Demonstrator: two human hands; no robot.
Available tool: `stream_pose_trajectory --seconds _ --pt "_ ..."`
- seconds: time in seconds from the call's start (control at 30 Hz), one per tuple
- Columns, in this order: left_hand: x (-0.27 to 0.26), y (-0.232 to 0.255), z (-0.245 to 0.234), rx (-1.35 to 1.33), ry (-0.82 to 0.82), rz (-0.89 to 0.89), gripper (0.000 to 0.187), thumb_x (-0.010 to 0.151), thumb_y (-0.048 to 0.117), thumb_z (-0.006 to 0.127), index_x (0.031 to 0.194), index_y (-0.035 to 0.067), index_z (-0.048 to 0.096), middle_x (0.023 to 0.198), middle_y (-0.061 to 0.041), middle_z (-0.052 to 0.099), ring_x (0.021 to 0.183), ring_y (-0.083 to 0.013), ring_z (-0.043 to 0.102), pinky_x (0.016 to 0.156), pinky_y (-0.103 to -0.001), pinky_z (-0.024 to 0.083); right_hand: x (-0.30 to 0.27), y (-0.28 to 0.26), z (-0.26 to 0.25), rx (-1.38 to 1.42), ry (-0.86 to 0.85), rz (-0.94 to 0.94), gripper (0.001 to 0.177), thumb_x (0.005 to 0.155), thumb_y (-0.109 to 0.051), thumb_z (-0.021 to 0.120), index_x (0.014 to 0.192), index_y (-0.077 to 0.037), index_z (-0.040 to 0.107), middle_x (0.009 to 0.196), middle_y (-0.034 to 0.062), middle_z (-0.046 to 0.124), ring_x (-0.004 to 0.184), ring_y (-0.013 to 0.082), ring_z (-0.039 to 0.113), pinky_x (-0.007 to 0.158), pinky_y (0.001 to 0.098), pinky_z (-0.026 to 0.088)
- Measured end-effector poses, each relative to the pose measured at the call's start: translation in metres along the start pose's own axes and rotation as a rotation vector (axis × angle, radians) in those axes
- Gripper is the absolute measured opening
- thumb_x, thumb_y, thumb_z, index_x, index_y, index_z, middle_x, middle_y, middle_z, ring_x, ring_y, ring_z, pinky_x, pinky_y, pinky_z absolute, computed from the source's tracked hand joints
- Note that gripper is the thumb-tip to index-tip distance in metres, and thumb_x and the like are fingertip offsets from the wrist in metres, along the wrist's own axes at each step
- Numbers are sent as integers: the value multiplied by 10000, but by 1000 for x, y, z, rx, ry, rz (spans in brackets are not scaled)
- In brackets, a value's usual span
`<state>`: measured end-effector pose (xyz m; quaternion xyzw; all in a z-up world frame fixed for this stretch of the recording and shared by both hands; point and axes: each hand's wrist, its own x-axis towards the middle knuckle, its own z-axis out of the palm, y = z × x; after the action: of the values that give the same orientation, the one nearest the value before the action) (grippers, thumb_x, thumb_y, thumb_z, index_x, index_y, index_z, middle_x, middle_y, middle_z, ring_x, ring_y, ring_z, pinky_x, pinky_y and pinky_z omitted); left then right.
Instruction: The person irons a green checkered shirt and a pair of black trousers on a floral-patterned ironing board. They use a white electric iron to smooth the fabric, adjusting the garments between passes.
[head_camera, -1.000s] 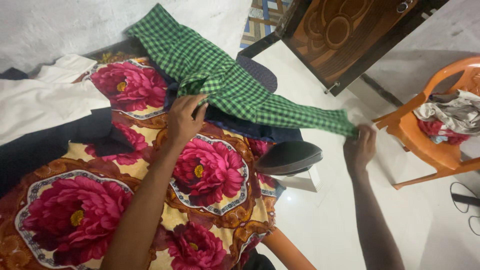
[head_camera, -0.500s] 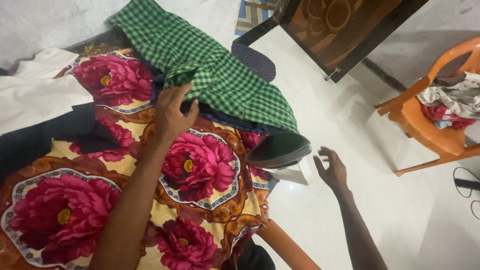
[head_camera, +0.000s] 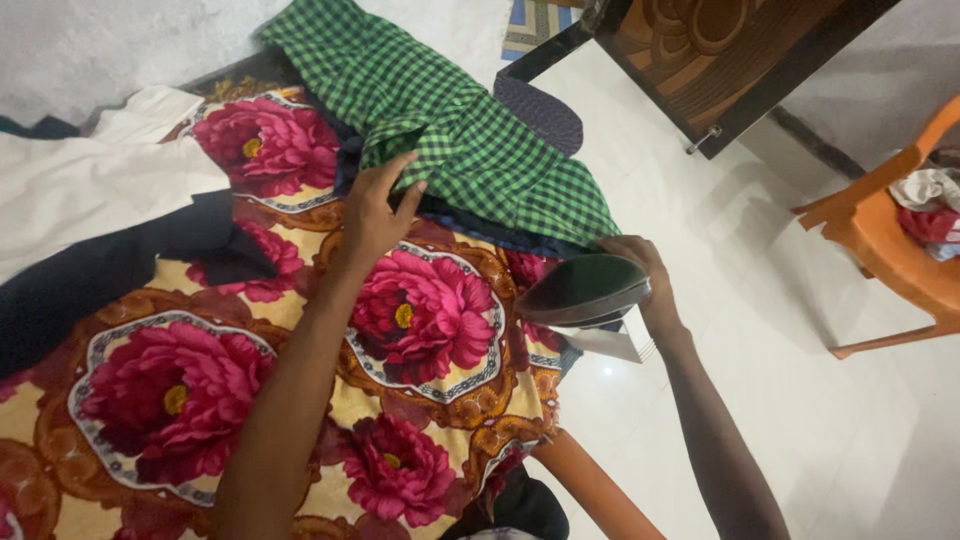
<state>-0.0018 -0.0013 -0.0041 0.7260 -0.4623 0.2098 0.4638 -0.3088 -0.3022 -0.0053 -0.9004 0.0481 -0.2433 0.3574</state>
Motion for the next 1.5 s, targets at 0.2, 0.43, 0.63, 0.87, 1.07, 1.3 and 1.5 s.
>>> stream_pose_trajectory --seconds 0.2,0.43,0.63,0.87,1.07,1.3,1.5 --pt "-1 -2 -1 -54 19 -20 300 1015 192 720 1289 80 676 1222 -132 735 1112 -352 678 962 -444 518 9 3 6 -115 -2 54 335 927 -59 602 1234 -71 734 1209 107 683 1148 259 624 997 353 512" --pt "1 3 -8 -125 72 -44 209 1008 179 710 1197 92 703 1181 -117 744 1107 -336 695 956 -427 534 -21 20 1 -46 128 144 307 968 -135 571 1226 -53 717 1179 97 678 1126 225 640 975 330 511" --pt "-3 12 -14 9 22 38 265 995 221 729 1205 67 681 1105 -140 750 993 -345 705 856 -444 547 -22 27 -5 273 15 270 384 1078 -284 456 1260 1 638 1210 97 680 1149 187 630 995 315 488" --pt "6 -20 -22 -42 375 -233 252 1042 250 686 1176 37 691 1013 -115 753 947 -250 756 844 -375 583 60 -34 15 -118 -73 -81 108 947 -129 737 977 -25 751 947 101 723 845 228 706 729 343 558" --pt "36 -124 -31 -5 446 -339 258 993 260 711 1028 4 721 896 -132 769 824 -240 776 733 -355 594 120 -53 56 17 -185 -255 107 942 -97 727 993 -10 759 979 116 743 889 259 706 788 359 553" --pt "89 -177 -28 104 71 -878 406 967 417 678 861 29 737 766 -162 743 698 -308 740 678 -435 570 125 -77 72 -81 -253 -405 387 749 -228 848 1049 -13 728 1074 141 721 959 302 718 815 383 584" --pt "111 -242 1 427 251 -699 296 768 354 800 817 63 775 813 -175 743 762 -373 705 673 -494 557 125 -72 86 -266 -157 -461 288 758 -237 866 994 -95 782 993 75 733 800 268 735 663 378 588"
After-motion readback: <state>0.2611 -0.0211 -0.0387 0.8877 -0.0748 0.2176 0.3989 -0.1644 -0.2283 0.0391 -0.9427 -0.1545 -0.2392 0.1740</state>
